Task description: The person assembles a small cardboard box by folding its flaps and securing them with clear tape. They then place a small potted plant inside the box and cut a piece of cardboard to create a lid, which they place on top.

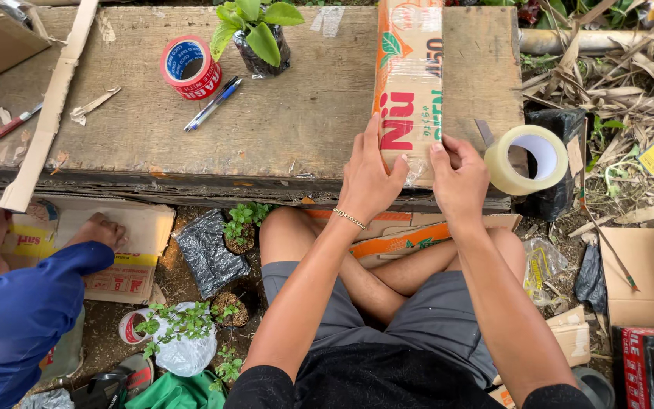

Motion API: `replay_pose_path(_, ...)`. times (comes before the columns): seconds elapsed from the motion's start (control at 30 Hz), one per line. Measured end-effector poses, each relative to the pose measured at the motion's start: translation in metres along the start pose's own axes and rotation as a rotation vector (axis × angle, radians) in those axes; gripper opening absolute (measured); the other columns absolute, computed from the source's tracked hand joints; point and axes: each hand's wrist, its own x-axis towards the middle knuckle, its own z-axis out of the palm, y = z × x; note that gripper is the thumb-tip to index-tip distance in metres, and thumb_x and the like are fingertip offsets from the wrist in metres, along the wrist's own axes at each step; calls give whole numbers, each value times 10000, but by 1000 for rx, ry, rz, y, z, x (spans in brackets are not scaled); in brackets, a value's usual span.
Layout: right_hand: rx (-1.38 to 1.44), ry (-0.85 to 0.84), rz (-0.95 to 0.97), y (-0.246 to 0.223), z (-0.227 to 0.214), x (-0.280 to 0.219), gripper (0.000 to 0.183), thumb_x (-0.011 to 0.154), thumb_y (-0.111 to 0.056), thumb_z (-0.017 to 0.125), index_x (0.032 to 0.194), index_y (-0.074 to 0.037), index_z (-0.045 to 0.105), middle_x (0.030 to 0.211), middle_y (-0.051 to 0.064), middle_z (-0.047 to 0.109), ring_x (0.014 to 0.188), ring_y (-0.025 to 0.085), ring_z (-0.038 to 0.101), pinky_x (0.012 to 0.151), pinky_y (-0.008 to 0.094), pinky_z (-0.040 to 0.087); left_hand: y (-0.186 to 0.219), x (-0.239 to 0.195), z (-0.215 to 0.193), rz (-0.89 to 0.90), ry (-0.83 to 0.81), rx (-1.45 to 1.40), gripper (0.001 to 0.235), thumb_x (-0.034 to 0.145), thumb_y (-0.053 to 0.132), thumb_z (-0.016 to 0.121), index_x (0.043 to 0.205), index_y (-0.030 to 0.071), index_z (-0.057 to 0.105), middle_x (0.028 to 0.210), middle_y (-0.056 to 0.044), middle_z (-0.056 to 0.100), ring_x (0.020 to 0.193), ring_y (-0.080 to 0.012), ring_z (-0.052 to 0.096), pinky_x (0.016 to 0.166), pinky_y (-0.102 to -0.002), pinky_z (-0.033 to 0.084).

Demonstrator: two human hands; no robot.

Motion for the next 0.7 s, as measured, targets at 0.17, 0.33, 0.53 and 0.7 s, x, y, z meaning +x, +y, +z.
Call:
replay_pose_path(0.17, -181, 0, -296, 0, -3, -3, 305, 1019, -194, 634, 1235, 8, 712, 926, 72, 760, 813, 63, 640, 747, 252, 521, 5, 8, 0, -166, -47, 122, 833, 978, 482, 653, 1607, 34, 341, 1385, -213, 543, 1175, -425, 636, 989, -473, 537)
replay_pose_path(0.33, -220, 29, -318, 6, -3, 1, 324, 1067, -225, 556, 1257, -26, 727, 915, 94, 755, 826, 82, 625, 779, 277, 515, 13, 6, -4, -46, 25, 86, 1145, 681, 557, 873, 1469, -84, 343, 1326, -229, 501, 1143, -403, 616, 915, -462, 520)
replay_pose_path(0.53, 61, -78, -159, 20, -10, 9, 369, 1100, -287, 545, 1282, -22, 726, 1066, 88, 769, 920, 92, 637, 842, 285, 535, 13, 16, -3, -197, 4, 105, 947, 703, 505, 864, 1421, 13, 493, 1214, -128, 589, 1080, -317, 671, 908, -415, 545)
replay_pose_path(0.7, 309, -209, 230, 40, -29, 28, 533, 1056, -459, 414, 1254, -44, 683, 1186, 46, 754, 980, 128, 735, 775, 314, 559, 4, 18, 0, -171, 90, 92, 650, 821, 460, 785, 1342, 106, 624, 1097, -99, 641, 995, -298, 692, 838, -409, 546)
